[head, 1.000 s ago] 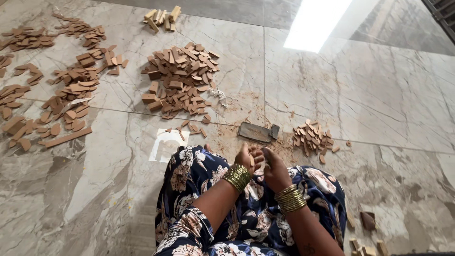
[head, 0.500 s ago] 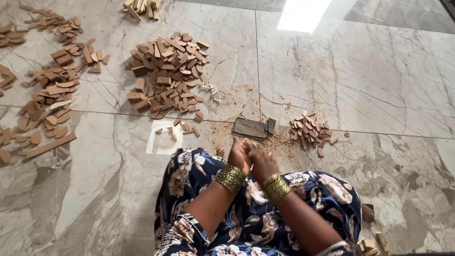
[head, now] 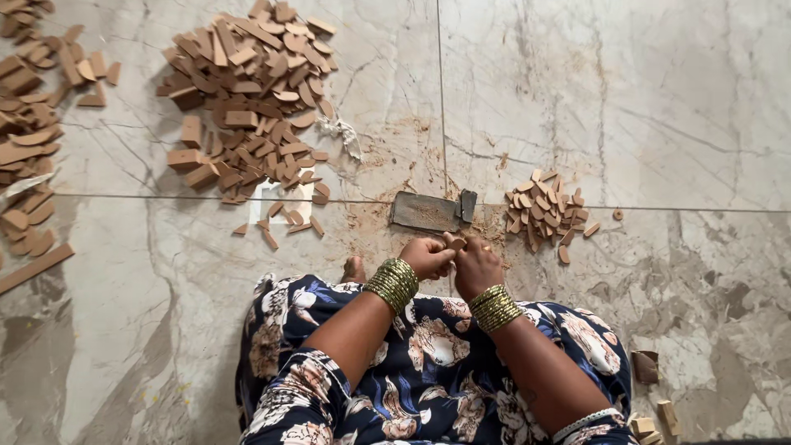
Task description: The person sits on the floor and uses a fixed blade tool to shape small wooden pieces. They hold each piece with both hands and rub it against the blade to smooth or round the edges, then place the finished piece into a pile on the floor.
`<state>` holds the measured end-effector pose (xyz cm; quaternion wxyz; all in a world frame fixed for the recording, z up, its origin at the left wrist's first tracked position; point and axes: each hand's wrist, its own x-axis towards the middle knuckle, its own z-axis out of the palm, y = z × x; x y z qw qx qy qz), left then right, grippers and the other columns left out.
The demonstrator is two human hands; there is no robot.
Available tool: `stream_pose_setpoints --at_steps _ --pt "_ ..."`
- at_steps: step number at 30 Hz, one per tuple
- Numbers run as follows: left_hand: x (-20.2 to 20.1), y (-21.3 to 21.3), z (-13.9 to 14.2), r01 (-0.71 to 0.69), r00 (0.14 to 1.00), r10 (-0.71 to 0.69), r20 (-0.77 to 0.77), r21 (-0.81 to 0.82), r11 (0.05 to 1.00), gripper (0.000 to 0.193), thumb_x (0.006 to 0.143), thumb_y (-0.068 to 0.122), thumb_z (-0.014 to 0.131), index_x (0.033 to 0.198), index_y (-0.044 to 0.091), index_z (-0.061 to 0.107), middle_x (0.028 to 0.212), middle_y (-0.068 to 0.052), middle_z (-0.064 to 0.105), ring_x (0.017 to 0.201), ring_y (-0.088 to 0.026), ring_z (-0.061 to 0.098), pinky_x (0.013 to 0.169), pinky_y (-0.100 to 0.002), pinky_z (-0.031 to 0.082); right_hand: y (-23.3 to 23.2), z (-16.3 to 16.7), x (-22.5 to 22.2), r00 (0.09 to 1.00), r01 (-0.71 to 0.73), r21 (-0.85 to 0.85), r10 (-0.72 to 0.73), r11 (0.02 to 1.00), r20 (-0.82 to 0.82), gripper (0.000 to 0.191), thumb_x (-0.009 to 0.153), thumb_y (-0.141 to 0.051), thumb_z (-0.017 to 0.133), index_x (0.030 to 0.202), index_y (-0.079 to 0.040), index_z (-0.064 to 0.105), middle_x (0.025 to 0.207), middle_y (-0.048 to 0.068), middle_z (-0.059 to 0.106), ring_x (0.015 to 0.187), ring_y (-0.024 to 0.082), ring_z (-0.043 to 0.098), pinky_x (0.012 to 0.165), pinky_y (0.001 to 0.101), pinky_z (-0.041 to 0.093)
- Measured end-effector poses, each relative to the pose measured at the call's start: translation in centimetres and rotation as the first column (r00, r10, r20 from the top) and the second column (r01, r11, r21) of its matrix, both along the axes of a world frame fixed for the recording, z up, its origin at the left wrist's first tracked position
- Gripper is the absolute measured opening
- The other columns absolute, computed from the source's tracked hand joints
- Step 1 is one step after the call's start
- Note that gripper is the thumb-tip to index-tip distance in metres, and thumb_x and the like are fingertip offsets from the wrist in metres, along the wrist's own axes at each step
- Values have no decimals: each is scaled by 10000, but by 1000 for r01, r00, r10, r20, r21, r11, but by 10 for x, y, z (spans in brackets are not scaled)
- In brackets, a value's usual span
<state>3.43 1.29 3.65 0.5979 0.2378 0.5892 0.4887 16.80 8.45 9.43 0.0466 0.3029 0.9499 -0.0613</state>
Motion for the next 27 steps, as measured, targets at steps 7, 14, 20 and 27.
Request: stream_pose_setpoints --at_steps 7,14,20,27 --pt "1 8 -12 -36 945 -17 -326 -157 987 150 908 214 671 941 82 733 812 -68 754 689 -125 699 608 -275 571 -4 -19 -10 969 89 -151 -50 985 243 649 953 -117 508 1574 -184 334 1195 187 514 920 298 645 831 432 543" --pt "-2 5 -6 -196 907 92 -411 -218 956 142 914 151 651 971 44 726 819 -73 735 678 -140 683 646 -305 581 10 -5 -1 977 204 -292 -173 935 128 600 933 -79 535 1505 -201 396 1241 191 516 1029 315 602 886 446 530" --pt "10 5 -37 -136 988 132 -79 -51 989 136 920 34 603 1000 -18 700 842 -80 711 702 -130 630 626 -305 546 -2 -3 -6 996 50 -119 -59 992 -66 592 931 -40 553 1463 -295 496 1260 83 549 1018 243 586 809 377 551" --pt "10 3 -18 -185 974 166 -152 -125 975 181 919 65 582 1036 37 717 823 -57 702 660 -134 610 582 -304 549 22 -11 -13 962 272 -196 -270 942 36 665 904 -13 541 1467 -361 479 1344 62 501 1048 218 563 859 373 536"
